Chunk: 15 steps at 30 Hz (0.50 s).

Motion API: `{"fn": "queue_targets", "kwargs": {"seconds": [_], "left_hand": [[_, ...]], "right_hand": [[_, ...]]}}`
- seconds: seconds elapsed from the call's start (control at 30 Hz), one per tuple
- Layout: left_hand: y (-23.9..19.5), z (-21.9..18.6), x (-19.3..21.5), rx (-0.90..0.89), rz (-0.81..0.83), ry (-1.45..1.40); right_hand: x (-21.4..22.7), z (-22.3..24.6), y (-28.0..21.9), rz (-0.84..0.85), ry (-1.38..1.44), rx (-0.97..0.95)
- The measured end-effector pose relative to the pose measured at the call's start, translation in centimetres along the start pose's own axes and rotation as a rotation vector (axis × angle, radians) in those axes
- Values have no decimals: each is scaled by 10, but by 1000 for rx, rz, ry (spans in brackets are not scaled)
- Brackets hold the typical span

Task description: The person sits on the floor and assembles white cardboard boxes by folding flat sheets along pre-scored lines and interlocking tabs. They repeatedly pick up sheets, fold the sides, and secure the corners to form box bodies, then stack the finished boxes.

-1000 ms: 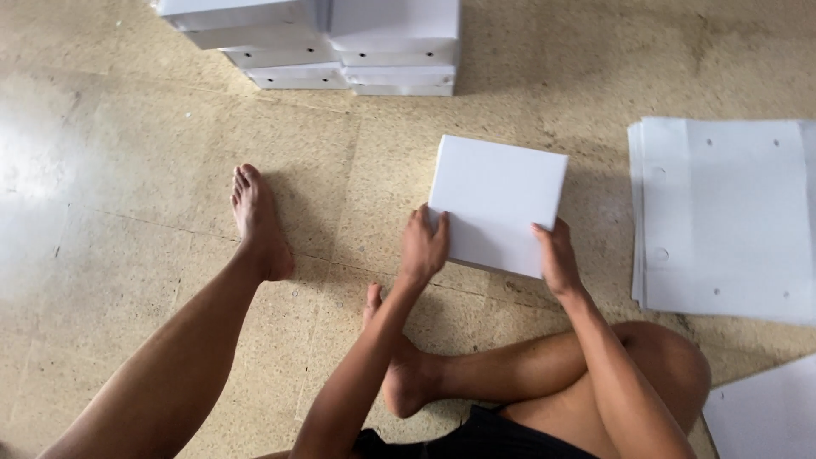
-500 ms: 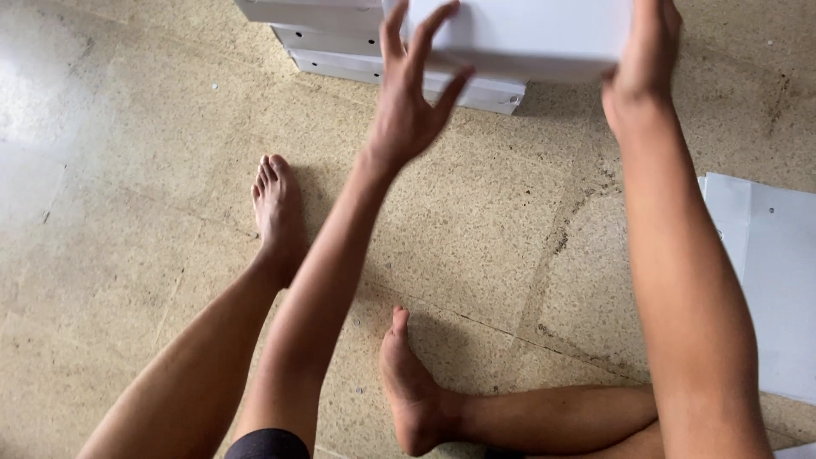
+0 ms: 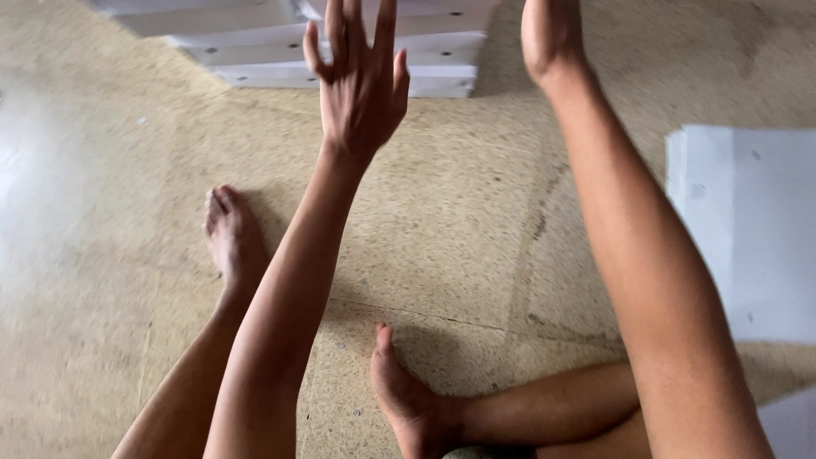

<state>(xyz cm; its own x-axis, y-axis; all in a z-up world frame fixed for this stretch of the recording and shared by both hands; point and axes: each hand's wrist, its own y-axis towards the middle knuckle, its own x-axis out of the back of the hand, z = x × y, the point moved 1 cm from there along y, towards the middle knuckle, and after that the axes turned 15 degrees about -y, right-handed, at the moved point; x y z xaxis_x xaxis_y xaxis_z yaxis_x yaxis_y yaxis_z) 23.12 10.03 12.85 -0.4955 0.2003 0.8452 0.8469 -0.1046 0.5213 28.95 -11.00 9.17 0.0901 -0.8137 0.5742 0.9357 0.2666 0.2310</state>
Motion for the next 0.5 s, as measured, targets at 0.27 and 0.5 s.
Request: {"fn": "queue_targets", "kwargs": {"seconds": [0.27,0.5], "left_hand": [[-114,-239,-88,-416,519,-362],[-163,-421,-179,-840,334,-443]], "right_hand": [[173,-83,-231,265,-793,-735],[229,-145,-340,429,-947,-943]]}}
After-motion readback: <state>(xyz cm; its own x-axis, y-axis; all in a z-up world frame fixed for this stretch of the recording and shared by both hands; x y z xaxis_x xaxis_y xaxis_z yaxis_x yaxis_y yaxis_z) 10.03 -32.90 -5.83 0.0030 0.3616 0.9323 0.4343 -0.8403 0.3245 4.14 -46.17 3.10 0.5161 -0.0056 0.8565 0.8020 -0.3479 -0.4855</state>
